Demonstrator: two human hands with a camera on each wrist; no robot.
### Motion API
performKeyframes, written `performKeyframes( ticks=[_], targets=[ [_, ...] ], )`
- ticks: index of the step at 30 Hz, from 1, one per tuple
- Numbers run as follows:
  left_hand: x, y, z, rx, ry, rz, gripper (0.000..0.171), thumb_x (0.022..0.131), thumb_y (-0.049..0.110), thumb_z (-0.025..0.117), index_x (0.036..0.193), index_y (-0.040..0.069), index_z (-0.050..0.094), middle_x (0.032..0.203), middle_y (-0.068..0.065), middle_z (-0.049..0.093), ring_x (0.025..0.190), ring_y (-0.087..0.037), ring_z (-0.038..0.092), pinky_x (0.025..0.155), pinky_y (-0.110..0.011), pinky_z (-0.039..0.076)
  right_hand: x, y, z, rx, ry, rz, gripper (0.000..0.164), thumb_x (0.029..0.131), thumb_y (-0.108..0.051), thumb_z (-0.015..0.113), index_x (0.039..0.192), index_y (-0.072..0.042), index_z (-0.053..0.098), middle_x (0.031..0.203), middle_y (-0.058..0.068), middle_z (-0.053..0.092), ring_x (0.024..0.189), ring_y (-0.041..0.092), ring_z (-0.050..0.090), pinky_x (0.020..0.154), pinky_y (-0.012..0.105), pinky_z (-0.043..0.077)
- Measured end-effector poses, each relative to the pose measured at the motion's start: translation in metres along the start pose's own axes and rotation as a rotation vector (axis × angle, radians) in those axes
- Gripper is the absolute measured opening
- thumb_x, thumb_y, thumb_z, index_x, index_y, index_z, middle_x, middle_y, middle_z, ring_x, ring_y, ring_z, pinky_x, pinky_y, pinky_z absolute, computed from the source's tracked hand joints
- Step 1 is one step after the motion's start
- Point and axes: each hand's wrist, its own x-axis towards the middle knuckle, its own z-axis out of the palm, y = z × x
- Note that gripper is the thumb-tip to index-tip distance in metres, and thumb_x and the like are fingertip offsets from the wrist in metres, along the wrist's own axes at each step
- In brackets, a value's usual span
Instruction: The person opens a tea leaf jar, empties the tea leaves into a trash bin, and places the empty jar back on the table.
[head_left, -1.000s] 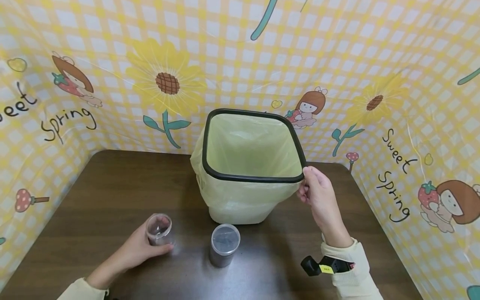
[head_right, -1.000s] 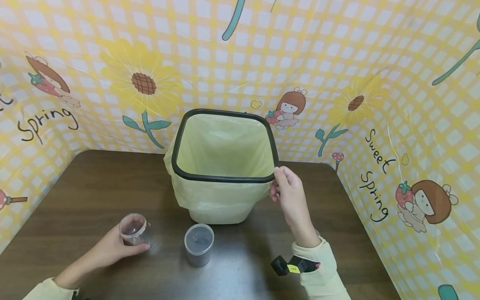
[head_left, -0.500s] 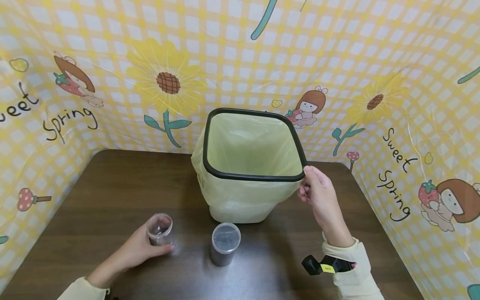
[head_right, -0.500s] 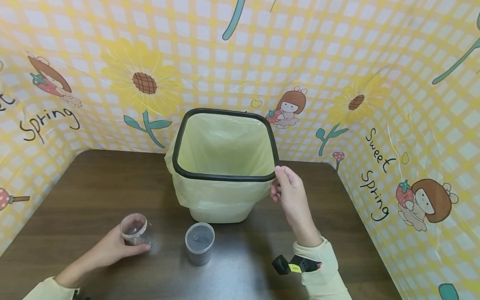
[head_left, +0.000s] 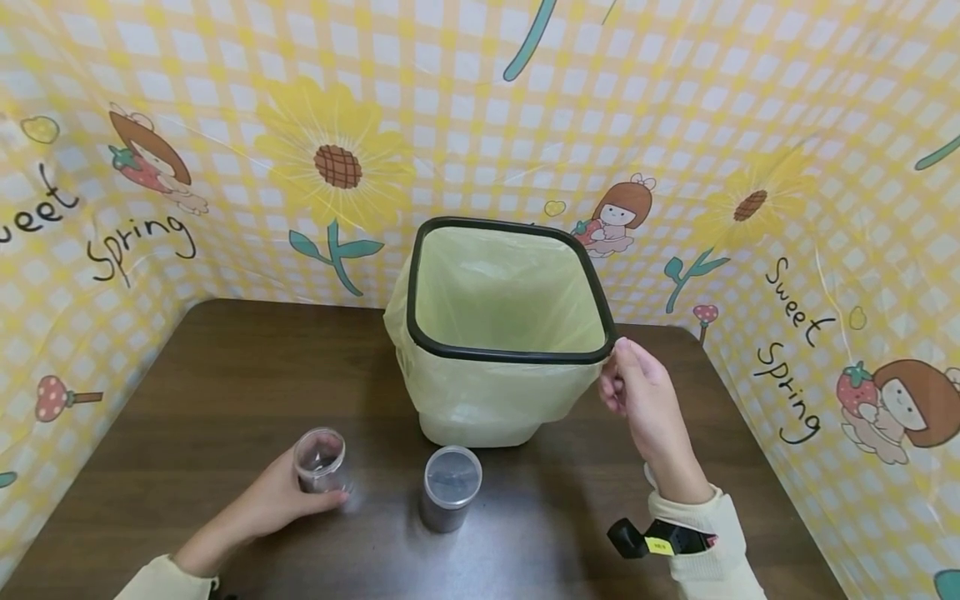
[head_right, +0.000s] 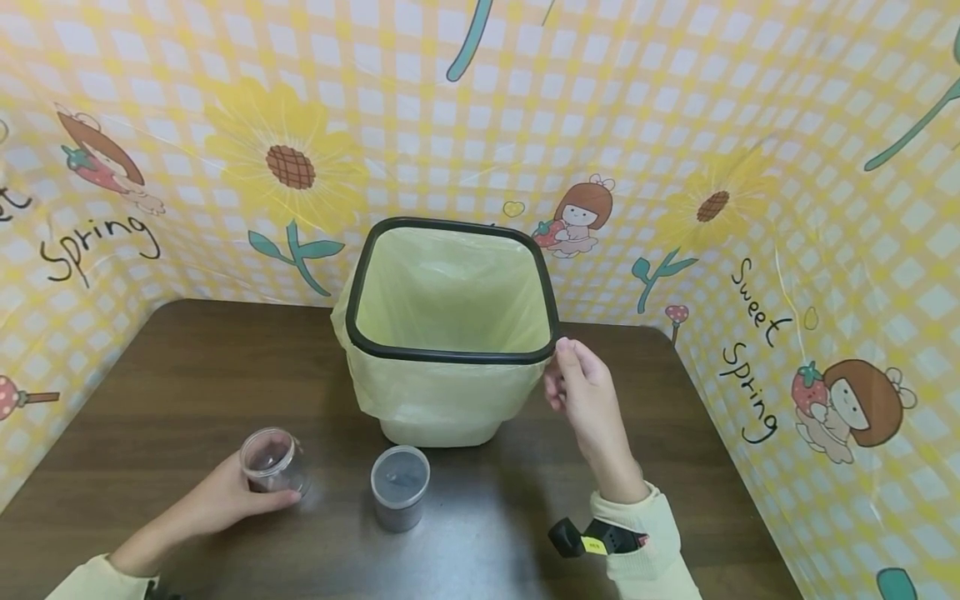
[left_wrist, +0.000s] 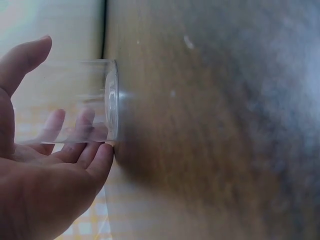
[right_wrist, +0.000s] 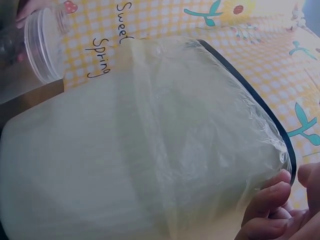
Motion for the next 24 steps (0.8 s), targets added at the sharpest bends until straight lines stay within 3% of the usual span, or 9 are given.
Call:
performKeyframes(
  ticks=[8, 12, 18, 24],
  targets=[
    [0.0, 0.0, -0.002, 0.025, -0.003, -0.014, 0.059, 0.074, 0.009, 0.091, 0.121, 0.003, 0.056, 0.111, -0.013, 0.063, 0.095, -0.005, 0.058, 0.084, -0.013, 0.041, -0.009, 0.004, -0.001, 0.058, 0.014, -0.046, 0.036, 0.111, -0.034, 0.039, 0.086, -0.01, 0.049, 0.062, 0.001, 0.047, 0.053, 0.011, 0.043, 0.048, 0.023, 0.03],
    [0.001, 0.0, -0.001, 0.023, -0.001, -0.005, 0.059, 0.074, 0.009, 0.091, 0.121, 0.004, 0.057, 0.11, -0.014, 0.063, 0.095, -0.004, 0.058, 0.084, -0.012, 0.041, -0.017, 0.004, 0.001, 0.056, -0.008, -0.117, 0.033, 0.111, -0.026, 0.038, 0.086, -0.008, 0.048, 0.063, 0.0, 0.046, 0.054, 0.011, 0.042, 0.047, 0.025, 0.03],
    [0.001, -0.001, 0.0, 0.012, 0.002, 0.007, 0.059, 0.073, 0.008, 0.091, 0.121, 0.004, 0.056, 0.111, -0.012, 0.062, 0.098, -0.003, 0.057, 0.086, -0.011, 0.04, -0.027, 0.004, 0.009, 0.068, -0.089, -0.237, 0.026, 0.108, -0.008, 0.042, 0.083, -0.007, 0.048, 0.062, 0.0, 0.048, 0.052, 0.012, 0.042, 0.043, 0.032, 0.028],
    [0.0, -0.002, 0.0, 0.021, 0.013, 0.021, 0.061, 0.072, 0.008, 0.092, 0.121, 0.005, 0.056, 0.112, -0.008, 0.063, 0.1, -0.001, 0.056, 0.087, -0.012, 0.04, -0.035, 0.012, 0.02, 0.037, -0.234, -0.367, 0.014, 0.096, 0.009, 0.049, 0.09, -0.004, 0.053, 0.068, -0.001, 0.055, 0.054, 0.011, 0.047, 0.044, 0.028, 0.038]
  ],
)
